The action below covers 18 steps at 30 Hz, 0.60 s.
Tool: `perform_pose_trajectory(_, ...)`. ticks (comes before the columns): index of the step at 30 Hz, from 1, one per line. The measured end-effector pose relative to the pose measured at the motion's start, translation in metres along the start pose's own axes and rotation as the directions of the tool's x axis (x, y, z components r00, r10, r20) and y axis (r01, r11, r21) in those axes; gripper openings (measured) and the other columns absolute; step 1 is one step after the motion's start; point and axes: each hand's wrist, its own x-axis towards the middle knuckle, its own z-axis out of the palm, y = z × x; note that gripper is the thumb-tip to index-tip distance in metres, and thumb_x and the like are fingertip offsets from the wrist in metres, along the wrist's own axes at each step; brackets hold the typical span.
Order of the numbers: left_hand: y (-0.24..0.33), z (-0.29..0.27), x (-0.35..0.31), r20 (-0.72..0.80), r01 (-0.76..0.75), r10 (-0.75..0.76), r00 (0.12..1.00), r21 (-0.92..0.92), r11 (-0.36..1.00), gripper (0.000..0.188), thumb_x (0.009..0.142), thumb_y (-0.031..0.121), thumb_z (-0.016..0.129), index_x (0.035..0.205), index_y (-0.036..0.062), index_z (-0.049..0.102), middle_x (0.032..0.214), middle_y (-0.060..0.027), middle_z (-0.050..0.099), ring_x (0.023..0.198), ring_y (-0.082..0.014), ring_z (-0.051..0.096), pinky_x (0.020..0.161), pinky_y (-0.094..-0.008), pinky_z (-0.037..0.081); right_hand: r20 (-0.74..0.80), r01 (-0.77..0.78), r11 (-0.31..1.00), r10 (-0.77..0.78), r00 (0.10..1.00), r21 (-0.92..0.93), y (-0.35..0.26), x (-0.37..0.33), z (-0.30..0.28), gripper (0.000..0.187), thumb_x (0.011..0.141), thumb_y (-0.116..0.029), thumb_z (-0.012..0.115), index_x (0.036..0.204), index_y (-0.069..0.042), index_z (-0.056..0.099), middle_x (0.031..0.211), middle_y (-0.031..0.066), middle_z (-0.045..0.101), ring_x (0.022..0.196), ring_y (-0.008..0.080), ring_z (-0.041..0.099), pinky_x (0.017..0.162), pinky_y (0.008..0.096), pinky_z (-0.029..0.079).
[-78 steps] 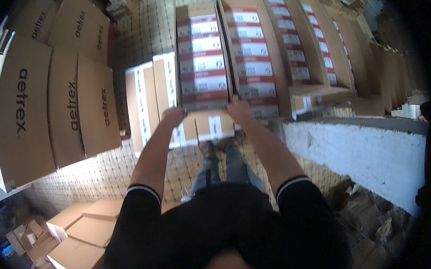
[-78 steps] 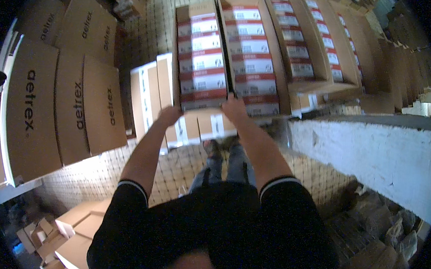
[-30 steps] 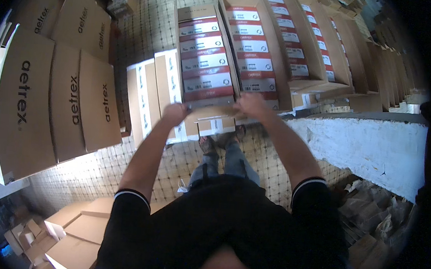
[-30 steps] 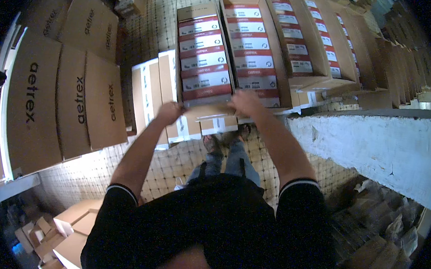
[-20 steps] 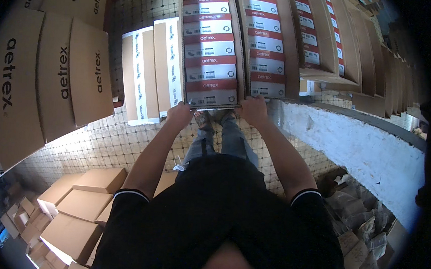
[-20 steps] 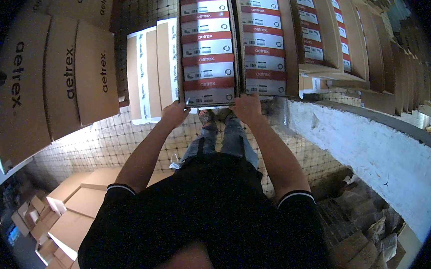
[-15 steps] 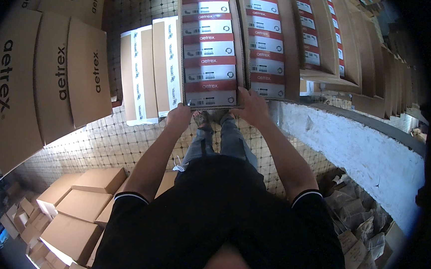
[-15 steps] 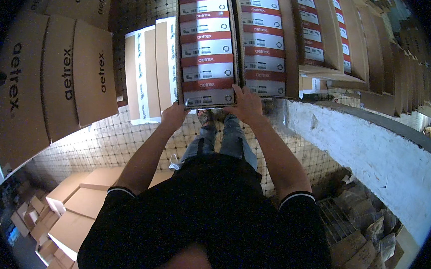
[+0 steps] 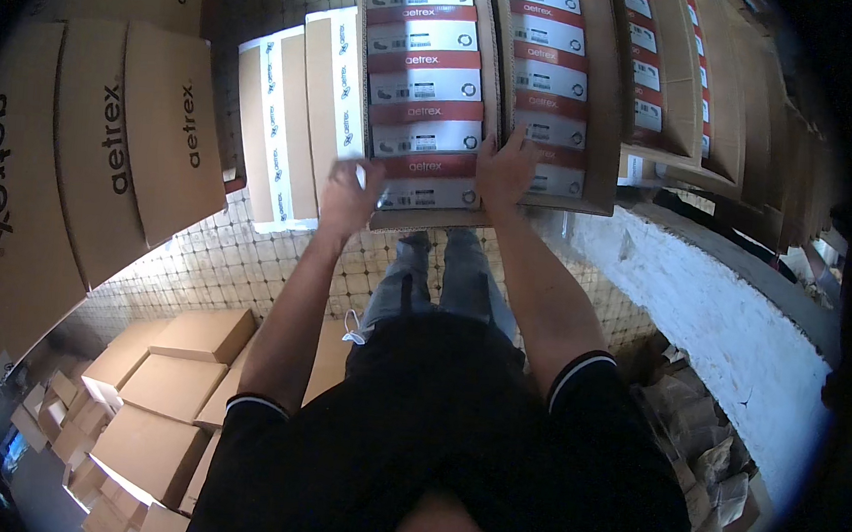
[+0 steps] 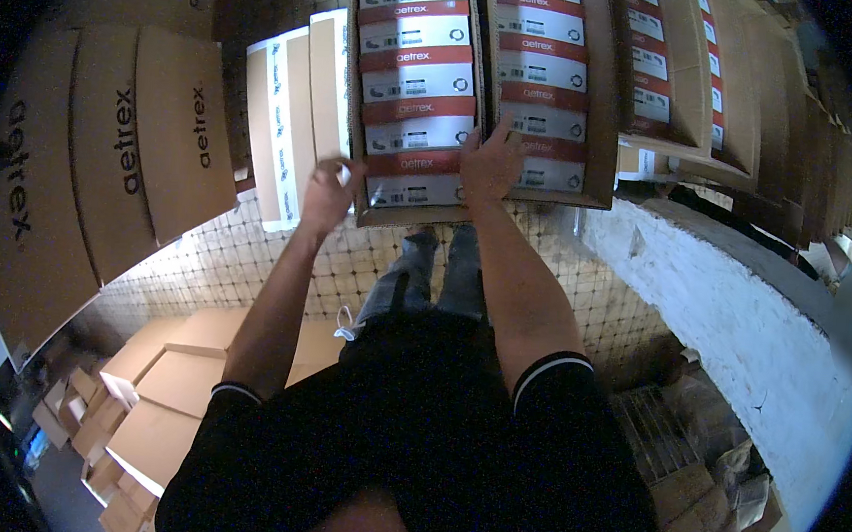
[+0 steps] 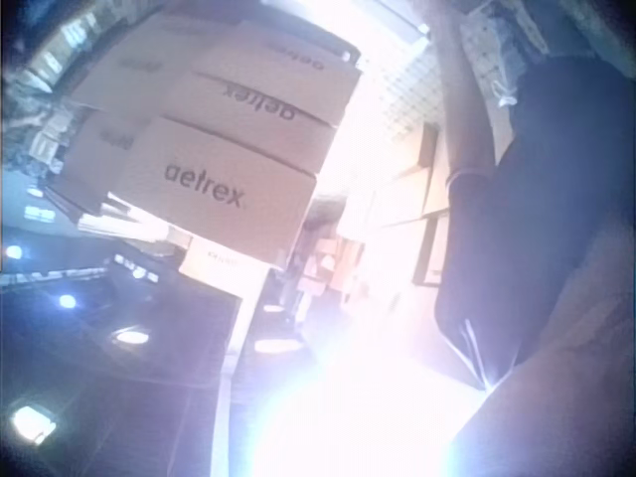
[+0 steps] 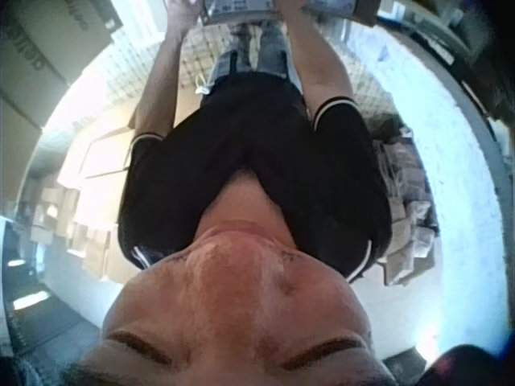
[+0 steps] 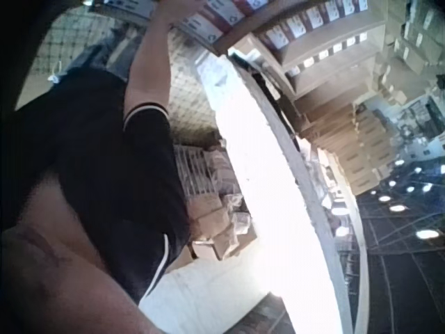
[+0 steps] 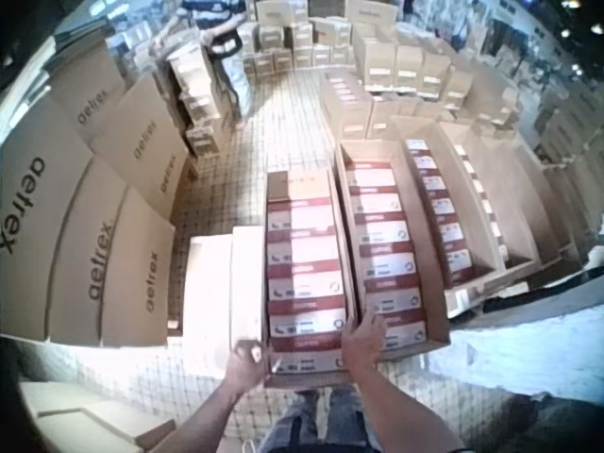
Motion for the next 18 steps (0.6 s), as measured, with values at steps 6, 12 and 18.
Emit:
perform_pose_trajectory(6,0.024,0.027,0.083,-0.225,0.309,-0.279,0.933,0.109,0.945,0.058,0.089,0.053,0.047,0.123,0.0062,0.05,0.111,-0.0231,0.062,0.104,-0.0395,0.06,0.092,-0.0472,0.045,0.315,-0.094,0.988,0.128,0.94,-0.122,-0.005,0.015,-0.009,0.052,0.089,-0.034,0.053,0.127,-0.001,0.038,0.099,0.027,0.063,0.086,0.0398,0.065,0.075,0.0497,0.051)
perform_pose_trajectory(12,0.016,0.016,0.09,-0.159,0.392,-0.374,0.913,0.101,0.914,0.055,0.085,0.05,0.052,0.124,0.0113,0.055,0.102,-0.0209,0.067,0.102,-0.0372,0.062,0.09,-0.0451,0.048,0.369,-0.059,0.987,0.112,0.923,-0.15,-0.001,0.018,-0.011,0.053,0.091,-0.034,0.05,0.13,-0.001,0.036,0.095,0.0245,0.065,0.079,0.0406,0.066,0.072,0.0487,0.053)
perform_pose_trajectory(18,0.01,0.008,0.093,-0.111,0.399,-0.388,0.915,0.101,0.911,0.052,0.083,0.042,0.054,0.126,0.0122,0.054,0.099,-0.0224,0.067,0.098,-0.0386,0.063,0.09,-0.0459,0.048,0.25,-0.011,0.992,0.043,0.967,-0.128,0.001,0.017,-0.006,0.052,0.09,-0.035,0.051,0.129,-0.002,0.038,0.097,0.0225,0.065,0.078,0.0401,0.066,0.068,0.0496,0.053)
